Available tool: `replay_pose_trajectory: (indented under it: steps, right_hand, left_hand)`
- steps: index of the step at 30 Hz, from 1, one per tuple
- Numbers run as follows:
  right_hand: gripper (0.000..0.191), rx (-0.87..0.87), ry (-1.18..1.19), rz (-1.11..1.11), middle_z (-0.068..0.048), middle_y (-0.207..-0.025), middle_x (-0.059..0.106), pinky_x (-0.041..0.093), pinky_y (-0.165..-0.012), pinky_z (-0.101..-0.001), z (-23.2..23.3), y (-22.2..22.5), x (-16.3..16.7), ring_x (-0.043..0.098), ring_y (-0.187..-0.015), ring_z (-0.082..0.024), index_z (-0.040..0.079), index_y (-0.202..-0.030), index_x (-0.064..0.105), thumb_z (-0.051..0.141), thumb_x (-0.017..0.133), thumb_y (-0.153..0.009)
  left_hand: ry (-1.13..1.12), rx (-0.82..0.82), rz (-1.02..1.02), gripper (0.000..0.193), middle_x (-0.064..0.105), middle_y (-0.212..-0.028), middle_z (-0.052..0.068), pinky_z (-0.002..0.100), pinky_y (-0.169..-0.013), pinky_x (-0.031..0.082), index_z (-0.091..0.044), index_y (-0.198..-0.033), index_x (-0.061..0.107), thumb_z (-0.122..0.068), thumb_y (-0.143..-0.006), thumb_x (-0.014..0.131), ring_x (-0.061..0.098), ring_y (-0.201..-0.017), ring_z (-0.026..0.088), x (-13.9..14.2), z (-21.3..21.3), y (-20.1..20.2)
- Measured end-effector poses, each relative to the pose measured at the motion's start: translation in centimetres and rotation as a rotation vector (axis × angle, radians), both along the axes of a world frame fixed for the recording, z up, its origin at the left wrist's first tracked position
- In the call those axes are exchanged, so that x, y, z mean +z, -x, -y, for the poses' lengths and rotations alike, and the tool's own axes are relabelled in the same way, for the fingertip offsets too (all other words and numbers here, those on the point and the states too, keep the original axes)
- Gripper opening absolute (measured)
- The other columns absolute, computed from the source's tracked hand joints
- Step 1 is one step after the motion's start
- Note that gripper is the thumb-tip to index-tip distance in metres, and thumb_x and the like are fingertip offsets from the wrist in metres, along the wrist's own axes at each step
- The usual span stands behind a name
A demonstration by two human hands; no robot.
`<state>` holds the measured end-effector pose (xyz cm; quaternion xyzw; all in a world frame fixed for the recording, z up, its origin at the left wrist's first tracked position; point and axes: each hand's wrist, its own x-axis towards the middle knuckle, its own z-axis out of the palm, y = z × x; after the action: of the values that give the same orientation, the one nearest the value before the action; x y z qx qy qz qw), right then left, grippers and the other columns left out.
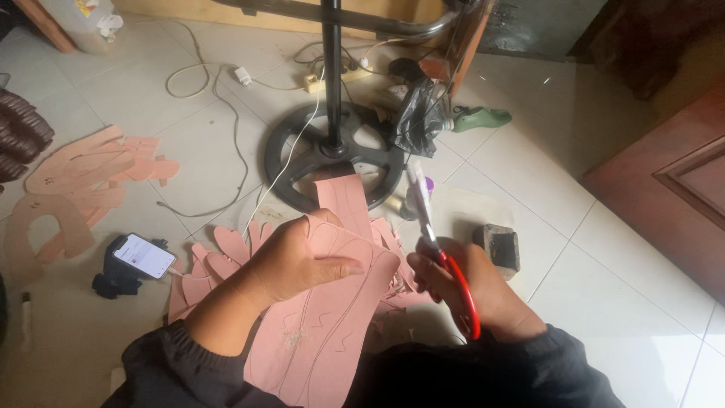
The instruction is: The person is cutting a pink material with scissors, following a drawn pattern. The person holds the material with one hand and uses the scissors with the other to cut along the lines.
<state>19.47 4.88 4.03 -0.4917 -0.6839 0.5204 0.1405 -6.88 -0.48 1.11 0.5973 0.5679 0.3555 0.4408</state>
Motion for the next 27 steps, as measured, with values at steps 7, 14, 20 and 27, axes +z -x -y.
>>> replay_pose_trajectory:
  steps: [7,14,20,27]
  right_hand:
    - [0.03,0.195,0.054,-0.227,-0.008,-0.08,0.069,0.052,-0.061,-0.0321,0.0,0.0,-1.9,0.063,-0.07,-0.015,0.001,-0.106,0.07,0.028,0.065,-0.093]
    - [0.027,-0.349,0.187,-0.652,-0.017,-0.089,0.07,0.058,-0.068,-0.0346,-2.3,0.2,-4.2,0.07,-0.075,-0.024,-0.009,-0.104,0.066,0.014,0.06,-0.093]
    - [0.026,-0.021,-0.506,-0.576,-0.014,-0.099,0.07,0.06,-0.083,-0.0315,-1.3,-0.8,-4.6,0.074,-0.091,-0.02,-0.007,-0.11,0.066,0.013,0.061,-0.095]
    - [0.021,-0.054,-0.016,-0.668,-0.015,-0.094,0.073,0.058,-0.083,-0.0328,0.6,-0.3,-3.5,0.071,-0.089,-0.021,-0.007,-0.105,0.066,0.012,0.062,-0.098]
  left_hand:
    - [-0.337,-0.057,-0.008,0.106,0.069,-0.115,0.009,0.032,-0.091,0.052,-0.003,-0.154,0.034,-0.02,-0.068,0.094,0.067,-0.102,0.017,-1.0,0.2,-2.9]
    - [-0.516,0.216,-0.417,0.033,0.072,-0.092,0.006,0.028,-0.074,0.057,-0.009,-0.107,0.065,-0.029,-0.088,0.085,0.07,-0.079,0.015,0.4,1.6,-4.9]
    - [0.123,-0.01,0.375,0.035,0.075,-0.096,0.006,0.025,-0.076,0.059,-0.004,-0.106,0.065,-0.034,-0.089,0.073,0.073,-0.088,0.01,0.2,2.0,-7.3]
    - [-0.16,0.104,0.464,0.037,0.077,-0.101,0.013,0.03,-0.082,0.059,0.005,-0.11,0.072,-0.027,-0.091,0.071,0.073,-0.093,0.016,-0.2,1.3,-6.5]
